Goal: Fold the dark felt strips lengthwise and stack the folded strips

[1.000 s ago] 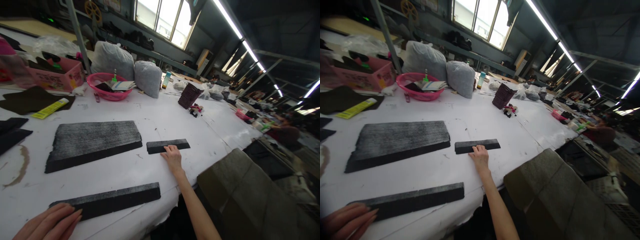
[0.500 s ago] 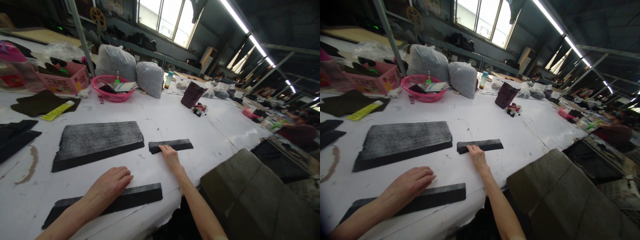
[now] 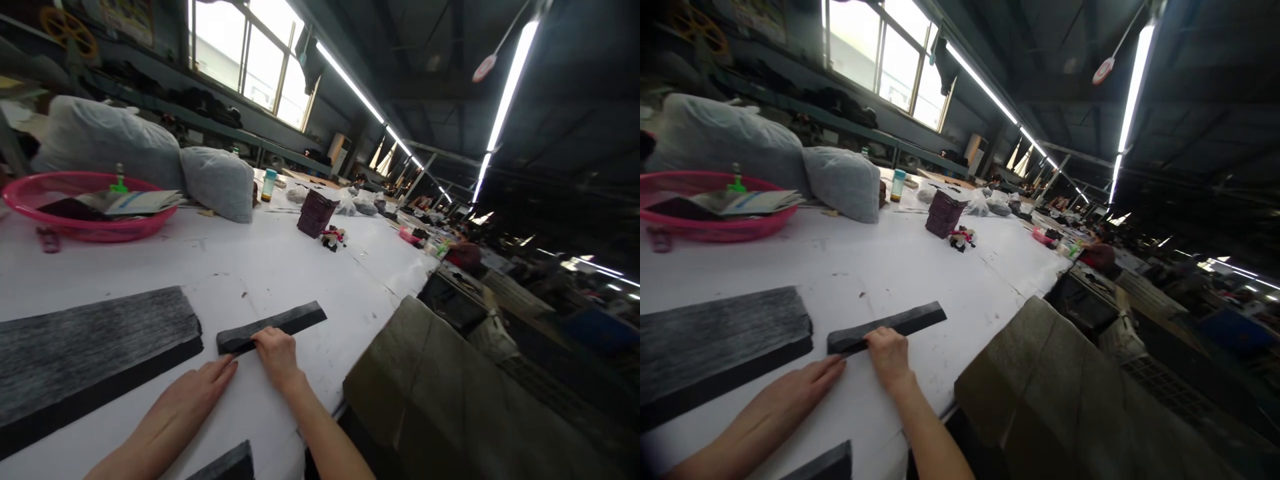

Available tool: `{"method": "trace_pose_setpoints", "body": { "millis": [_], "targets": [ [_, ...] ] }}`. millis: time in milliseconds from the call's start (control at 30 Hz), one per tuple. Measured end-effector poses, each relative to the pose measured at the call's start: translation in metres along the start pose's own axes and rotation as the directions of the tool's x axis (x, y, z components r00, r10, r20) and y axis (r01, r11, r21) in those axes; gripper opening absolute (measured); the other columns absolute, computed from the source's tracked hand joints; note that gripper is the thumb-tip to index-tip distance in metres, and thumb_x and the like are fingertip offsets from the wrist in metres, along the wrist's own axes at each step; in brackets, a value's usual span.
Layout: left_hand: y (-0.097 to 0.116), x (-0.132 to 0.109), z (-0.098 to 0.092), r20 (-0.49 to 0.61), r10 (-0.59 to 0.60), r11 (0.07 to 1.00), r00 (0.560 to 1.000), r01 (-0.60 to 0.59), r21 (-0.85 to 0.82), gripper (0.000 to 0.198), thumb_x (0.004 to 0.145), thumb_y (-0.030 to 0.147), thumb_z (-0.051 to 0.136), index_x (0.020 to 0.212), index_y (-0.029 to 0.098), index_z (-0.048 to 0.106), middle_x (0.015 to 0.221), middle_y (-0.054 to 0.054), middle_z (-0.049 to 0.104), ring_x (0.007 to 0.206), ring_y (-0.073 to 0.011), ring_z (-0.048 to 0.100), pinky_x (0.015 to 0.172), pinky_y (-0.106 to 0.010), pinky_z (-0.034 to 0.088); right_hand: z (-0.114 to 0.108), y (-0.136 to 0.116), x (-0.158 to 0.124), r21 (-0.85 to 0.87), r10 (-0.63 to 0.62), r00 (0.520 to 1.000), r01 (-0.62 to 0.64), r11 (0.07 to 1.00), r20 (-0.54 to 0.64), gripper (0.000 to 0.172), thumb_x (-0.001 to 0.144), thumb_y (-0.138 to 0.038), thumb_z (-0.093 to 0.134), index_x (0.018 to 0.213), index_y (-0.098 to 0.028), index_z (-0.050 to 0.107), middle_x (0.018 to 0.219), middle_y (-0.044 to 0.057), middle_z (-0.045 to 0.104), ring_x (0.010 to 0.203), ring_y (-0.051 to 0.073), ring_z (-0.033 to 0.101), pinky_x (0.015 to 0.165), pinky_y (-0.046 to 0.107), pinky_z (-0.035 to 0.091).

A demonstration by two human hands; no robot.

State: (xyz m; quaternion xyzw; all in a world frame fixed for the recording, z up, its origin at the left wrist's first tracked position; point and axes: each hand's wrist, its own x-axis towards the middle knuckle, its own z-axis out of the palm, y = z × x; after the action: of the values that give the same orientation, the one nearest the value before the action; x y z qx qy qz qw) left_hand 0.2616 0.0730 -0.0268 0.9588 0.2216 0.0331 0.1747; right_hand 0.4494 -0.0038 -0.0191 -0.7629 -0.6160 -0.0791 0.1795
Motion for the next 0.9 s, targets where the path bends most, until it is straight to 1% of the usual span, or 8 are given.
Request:
{"method": "trace_pose_setpoints", "body": {
  "millis": [167,267,400,533,567,667,800,900],
  "targets": [
    [0.01,0.018,0.004,-0.019,0.014,0.981,1.0,-0.01,0.193,0.061,0.083,-0.002,0.023,0.135,0.016,0.051,0.139,-0.012,0.05,0.11,-0.0241,0.058,0.092,-0.042,0.05,0.007,-0.003,-0.002,0.03,0.047,0.998,-0.046,0.998,-0.029,0.009,0.092,-0.033,0.06,0.093,-0.027,0.067,0.092,-0.004,0.068,0.084,0.013,0.061,0.074,0.022,0.043],
    [0.018,0.021,0.001,-0.043,0.033,0.957,0.999,-0.019,0.288,0.061,0.083,-0.005,0.022,0.132,0.013,0.053,0.128,-0.016,0.057,0.103,-0.0257,0.061,0.082,-0.042,0.054,0.009,-0.002,-0.001,0.026,0.046,0.998,-0.045,0.999,-0.033,0.008,0.092,-0.031,0.059,0.094,-0.027,0.066,0.092,-0.004,0.068,0.086,0.013,0.059,0.074,0.022,0.042],
    [0.029,0.019,-0.007,-0.054,0.071,0.939,0.996,-0.048,0.34,0.058,0.083,-0.007,0.025,0.125,0.015,0.058,0.115,-0.013,0.062,0.092,-0.0231,0.063,0.072,-0.036,0.055,0.013,-0.001,0.0,0.014,0.06,0.998,-0.059,0.998,-0.032,0.008,0.09,-0.034,0.063,0.088,-0.027,0.065,0.09,-0.005,0.066,0.085,0.014,0.058,0.072,0.024,0.042],
    [0.033,0.016,-0.01,-0.086,0.107,0.921,0.991,-0.066,0.384,0.051,0.085,-0.006,0.028,0.112,0.016,0.065,0.104,-0.01,0.063,0.084,-0.0202,0.062,0.069,-0.032,0.054,0.016,-0.002,0.001,0.015,0.076,0.996,-0.076,0.997,-0.038,0.012,0.087,-0.038,0.066,0.084,-0.026,0.064,0.087,-0.004,0.065,0.084,0.014,0.056,0.07,0.024,0.042],
    [0.033,0.015,-0.009,-0.107,0.119,0.916,0.987,-0.068,0.396,0.05,0.086,-0.005,0.029,0.112,0.017,0.065,0.104,-0.01,0.063,0.085,-0.02,0.062,0.07,-0.032,0.054,0.017,-0.002,0.002,0.011,0.078,0.996,-0.077,0.997,-0.04,0.013,0.086,-0.038,0.066,0.084,-0.026,0.064,0.087,-0.004,0.064,0.084,0.014,0.056,0.07,0.025,0.041],
    [0.029,0.016,-0.004,-0.147,0.114,0.912,0.983,-0.045,0.408,0.052,0.086,-0.006,0.03,0.121,0.017,0.061,0.118,-0.011,0.06,0.092,-0.0204,0.062,0.075,-0.033,0.055,0.016,-0.003,0.002,-0.001,0.069,0.997,-0.069,0.998,-0.047,0.014,0.088,-0.038,0.065,0.082,-0.025,0.063,0.086,-0.003,0.064,0.082,0.015,0.056,0.069,0.025,0.041],
    [0.024,0.021,-0.001,-0.085,0.047,0.928,0.995,-0.012,0.373,0.052,0.085,-0.006,0.027,0.12,0.012,0.061,0.12,-0.013,0.06,0.091,-0.0224,0.063,0.071,-0.035,0.057,0.014,-0.003,0.0,0.006,0.067,0.996,-0.067,0.998,-0.066,0.013,0.091,-0.036,0.06,0.082,-0.026,0.062,0.086,-0.003,0.064,0.082,0.015,0.055,0.069,0.024,0.04],
    [0.022,0.024,0.0,-0.07,-0.001,0.938,0.998,0.025,0.346,0.051,0.086,-0.004,0.026,0.121,0.011,0.06,0.124,-0.016,0.059,0.093,-0.0239,0.063,0.07,-0.036,0.057,0.015,-0.004,-0.001,0.079,0.086,0.992,-0.08,0.994,-0.087,0.015,0.09,-0.034,0.06,0.079,-0.025,0.062,0.085,-0.003,0.064,0.081,0.015,0.055,0.07,0.024,0.04]
  ]
}}
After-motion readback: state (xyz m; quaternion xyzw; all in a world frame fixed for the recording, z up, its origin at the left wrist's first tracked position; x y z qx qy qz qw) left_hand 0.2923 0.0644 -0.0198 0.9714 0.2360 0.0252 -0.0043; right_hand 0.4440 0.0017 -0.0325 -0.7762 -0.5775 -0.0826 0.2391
